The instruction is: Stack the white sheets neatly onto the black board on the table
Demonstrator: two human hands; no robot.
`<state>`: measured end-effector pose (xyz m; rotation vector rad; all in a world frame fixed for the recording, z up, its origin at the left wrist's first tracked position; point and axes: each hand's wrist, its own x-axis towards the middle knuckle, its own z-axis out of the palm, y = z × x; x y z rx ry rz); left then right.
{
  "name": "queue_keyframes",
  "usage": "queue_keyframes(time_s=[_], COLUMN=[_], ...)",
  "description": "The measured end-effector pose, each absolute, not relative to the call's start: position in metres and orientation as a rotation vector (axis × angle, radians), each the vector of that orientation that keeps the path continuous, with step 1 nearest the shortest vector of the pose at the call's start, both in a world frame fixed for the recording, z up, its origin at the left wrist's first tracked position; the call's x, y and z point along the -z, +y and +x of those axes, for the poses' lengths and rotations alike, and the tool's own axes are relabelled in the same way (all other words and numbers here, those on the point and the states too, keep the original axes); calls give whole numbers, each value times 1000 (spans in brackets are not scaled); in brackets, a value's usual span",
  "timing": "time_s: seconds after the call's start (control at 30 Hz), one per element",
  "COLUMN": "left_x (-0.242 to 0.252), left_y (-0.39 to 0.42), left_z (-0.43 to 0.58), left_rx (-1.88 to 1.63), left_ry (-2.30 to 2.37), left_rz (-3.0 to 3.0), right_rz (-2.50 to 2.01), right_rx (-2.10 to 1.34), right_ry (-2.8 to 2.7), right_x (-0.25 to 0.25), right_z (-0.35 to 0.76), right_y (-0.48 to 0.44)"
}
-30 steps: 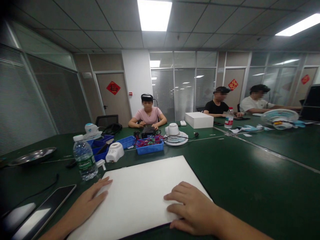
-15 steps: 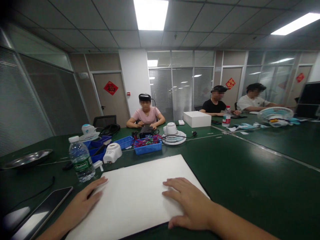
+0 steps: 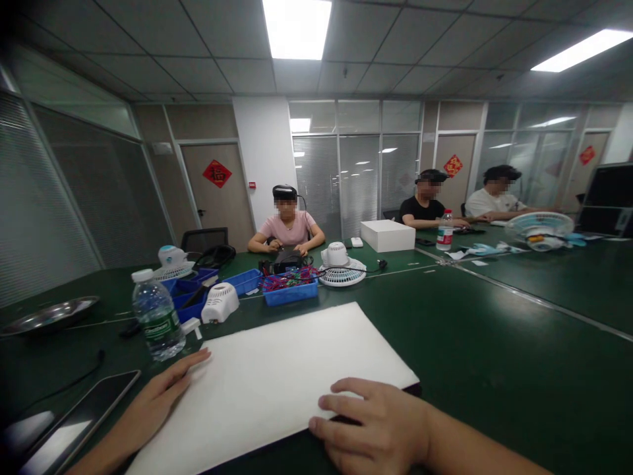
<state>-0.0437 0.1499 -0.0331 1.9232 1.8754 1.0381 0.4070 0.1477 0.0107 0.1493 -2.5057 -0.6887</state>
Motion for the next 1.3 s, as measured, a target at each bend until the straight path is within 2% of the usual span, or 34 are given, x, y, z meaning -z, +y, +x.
queue_keyframes(time_s=[0.1, 0.27, 0.47, 0.7, 0.87, 1.1, 1.3], left_x=[28, 21, 20, 18, 17, 9, 12], left_y=[150, 147, 138, 135, 133, 127, 130], left_z=[-47, -41, -28, -28, -28, -19, -21], left_rx=[-1072, -1039, -952, -877, -846, -867, -807], left_ry=[1858, 1801, 1723, 1699, 1696, 1773, 1821], left_rz=[1851, 1753, 2036, 2050, 2065, 2101, 2152], right_rz=[195, 77, 7, -108, -269, -380, -592], right_rx=[762, 686, 811, 644, 673, 698, 770], right_ry=[-2468, -2519, -2405, -2385, -2267, -2278, -2309], right_x=[-7, -12, -21, -2, 7, -22, -55], right_z=[416, 429, 443, 443, 437, 442, 491], right_y=[152, 161, 171, 186, 186, 161, 128])
